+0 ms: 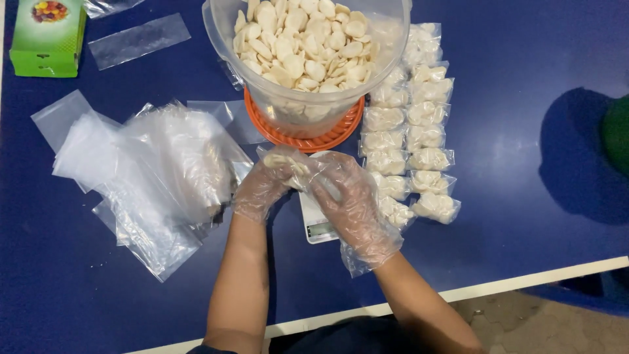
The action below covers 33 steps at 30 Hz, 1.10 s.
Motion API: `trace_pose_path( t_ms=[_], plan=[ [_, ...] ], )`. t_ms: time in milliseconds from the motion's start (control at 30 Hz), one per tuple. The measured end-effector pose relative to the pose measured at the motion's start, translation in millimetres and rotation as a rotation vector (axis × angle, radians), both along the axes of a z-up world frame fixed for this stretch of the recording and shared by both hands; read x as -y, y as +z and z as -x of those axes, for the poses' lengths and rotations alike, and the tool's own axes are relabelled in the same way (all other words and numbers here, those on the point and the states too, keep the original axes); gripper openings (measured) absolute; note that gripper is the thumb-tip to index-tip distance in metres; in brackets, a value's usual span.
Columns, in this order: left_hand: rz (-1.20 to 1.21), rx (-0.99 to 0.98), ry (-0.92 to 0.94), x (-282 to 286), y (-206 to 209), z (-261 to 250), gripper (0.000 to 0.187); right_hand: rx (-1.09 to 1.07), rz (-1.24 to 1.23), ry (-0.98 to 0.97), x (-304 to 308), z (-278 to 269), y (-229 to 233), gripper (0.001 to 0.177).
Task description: Weighing and packaging small white food chips into plastic bags on a digital scale.
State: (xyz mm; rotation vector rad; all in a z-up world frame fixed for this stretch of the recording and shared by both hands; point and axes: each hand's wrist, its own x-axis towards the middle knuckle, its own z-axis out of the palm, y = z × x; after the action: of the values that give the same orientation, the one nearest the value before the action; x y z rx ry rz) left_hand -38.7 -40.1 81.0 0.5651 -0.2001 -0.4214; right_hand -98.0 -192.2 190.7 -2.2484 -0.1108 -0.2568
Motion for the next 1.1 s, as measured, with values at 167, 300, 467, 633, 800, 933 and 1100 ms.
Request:
trace_pose_path(
  t_ms=[167, 300, 467, 633, 800, 933, 1100],
  plan=[
    [0.027, 0.032, 0.005, -1.9, -32.5, -13.6, 0.024, 0.064, -0.015, 0.090, 0.9, -6.9, 0.7, 0.011],
    [0.065, 0.027, -0.018, 1.3, -4.9, -9.7, 0.021, 0.096, -0.042, 0.109, 4.8, -8.7, 3.1, 0.008],
    [0.081, -0.034, 0.032, -8.4, -93.3, -24.1, 0.028, 0.205, -0.081, 0.088, 12.8, -8.2, -4.2, 0.005],
    [0.245, -0.151, 0.093, -15.3, -94.3, -27.3, 0.012, 0.350, -0.076, 0.087, 23.7, -6.6, 24.6, 0.007],
    [0.250, -0.255, 0.081, -21.1, -90.5, -26.3, 0.010, 0.623, 0.060, 0.098, 40.1, -45.0, 54.1, 0.007],
    [0.199, -0.219, 0.084, -22.6, -63.3, -22.0, 0.013, 0.819, 0.252, 0.112, 45.2, -104.0, 72.4, 0.008],
    [0.326, -0.210, 0.060, -27.3, -77.6, -25.6, 0.016, 0.247, 0.264, 0.265, 34.8, -128.5, 96.1, 0.021]
  ],
)
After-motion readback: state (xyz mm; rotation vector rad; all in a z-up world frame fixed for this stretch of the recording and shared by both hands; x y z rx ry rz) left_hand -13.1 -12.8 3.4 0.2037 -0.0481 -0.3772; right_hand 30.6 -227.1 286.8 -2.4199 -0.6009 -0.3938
